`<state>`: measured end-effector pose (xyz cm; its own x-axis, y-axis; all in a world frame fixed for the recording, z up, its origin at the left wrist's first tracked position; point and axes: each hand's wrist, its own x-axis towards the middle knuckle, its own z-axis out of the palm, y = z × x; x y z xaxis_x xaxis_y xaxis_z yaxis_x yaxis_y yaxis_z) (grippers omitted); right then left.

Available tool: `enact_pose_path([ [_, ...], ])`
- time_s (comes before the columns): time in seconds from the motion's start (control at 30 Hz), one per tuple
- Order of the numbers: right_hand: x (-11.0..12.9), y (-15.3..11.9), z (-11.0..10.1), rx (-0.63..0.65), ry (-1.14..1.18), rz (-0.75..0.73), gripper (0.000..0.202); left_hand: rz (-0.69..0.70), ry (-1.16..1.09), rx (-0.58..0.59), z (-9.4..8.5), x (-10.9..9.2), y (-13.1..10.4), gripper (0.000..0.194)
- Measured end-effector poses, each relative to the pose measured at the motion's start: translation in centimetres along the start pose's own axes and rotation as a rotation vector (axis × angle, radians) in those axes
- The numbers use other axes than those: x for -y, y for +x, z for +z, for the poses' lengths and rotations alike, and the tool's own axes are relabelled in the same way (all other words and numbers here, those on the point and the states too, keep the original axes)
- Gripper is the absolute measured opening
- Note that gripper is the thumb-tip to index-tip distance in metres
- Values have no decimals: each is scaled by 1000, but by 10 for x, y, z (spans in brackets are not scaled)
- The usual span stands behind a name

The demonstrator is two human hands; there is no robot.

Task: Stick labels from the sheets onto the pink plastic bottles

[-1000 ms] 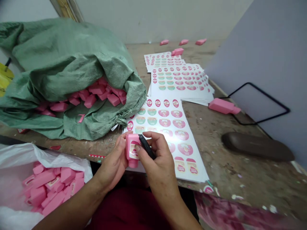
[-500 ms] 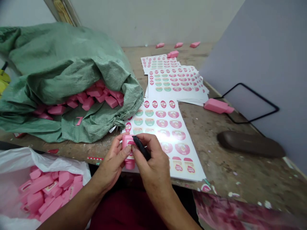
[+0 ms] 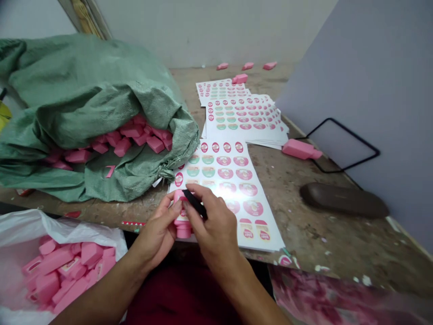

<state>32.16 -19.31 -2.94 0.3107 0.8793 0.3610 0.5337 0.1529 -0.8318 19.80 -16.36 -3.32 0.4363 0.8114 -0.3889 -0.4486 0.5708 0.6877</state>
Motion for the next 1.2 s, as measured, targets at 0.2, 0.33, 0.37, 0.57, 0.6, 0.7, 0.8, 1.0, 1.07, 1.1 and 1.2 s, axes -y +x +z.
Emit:
enact_pose_path([
  [0.2, 3, 3, 1, 14, 585, 385, 26, -176, -168, 94, -2, -3, 2, 39],
  [0.33, 6, 2, -1, -8, 787, 568, 34, -209, -235, 121, 1, -6, 0, 49],
  [0.37, 7, 2, -2, -19, 812, 591, 35, -212, -244, 127, 2, -7, 0, 50],
  [0.57, 16, 5, -7, -46, 842, 628, 39, -217, -326, 180, -2, -3, -1, 49],
  [0.6, 17, 6, -9, -53, 841, 628, 39, -226, -342, 182, -4, -2, -1, 49],
  [0.7, 18, 8, -14, -78, 792, 614, 39, -250, -369, 199, -10, -1, -1, 52],
  [0.8, 17, 7, -17, -97, 715, 579, 38, -232, -352, 230, -10, -1, -1, 52],
  [1.0, 14, -1, -12, -56, 594, 456, 29, -191, -283, 157, -5, -3, -3, 49],
  [1.07, 14, -2, -10, -50, 578, 429, 27, -182, -267, 140, -5, -2, -4, 51],
  [1.1, 13, -2, -9, -52, 572, 422, 27, -178, -260, 130, -5, -2, -4, 53],
  [1.2, 12, -2, -5, -63, 554, 425, 28, -163, -239, 106, -7, 0, -3, 53],
])
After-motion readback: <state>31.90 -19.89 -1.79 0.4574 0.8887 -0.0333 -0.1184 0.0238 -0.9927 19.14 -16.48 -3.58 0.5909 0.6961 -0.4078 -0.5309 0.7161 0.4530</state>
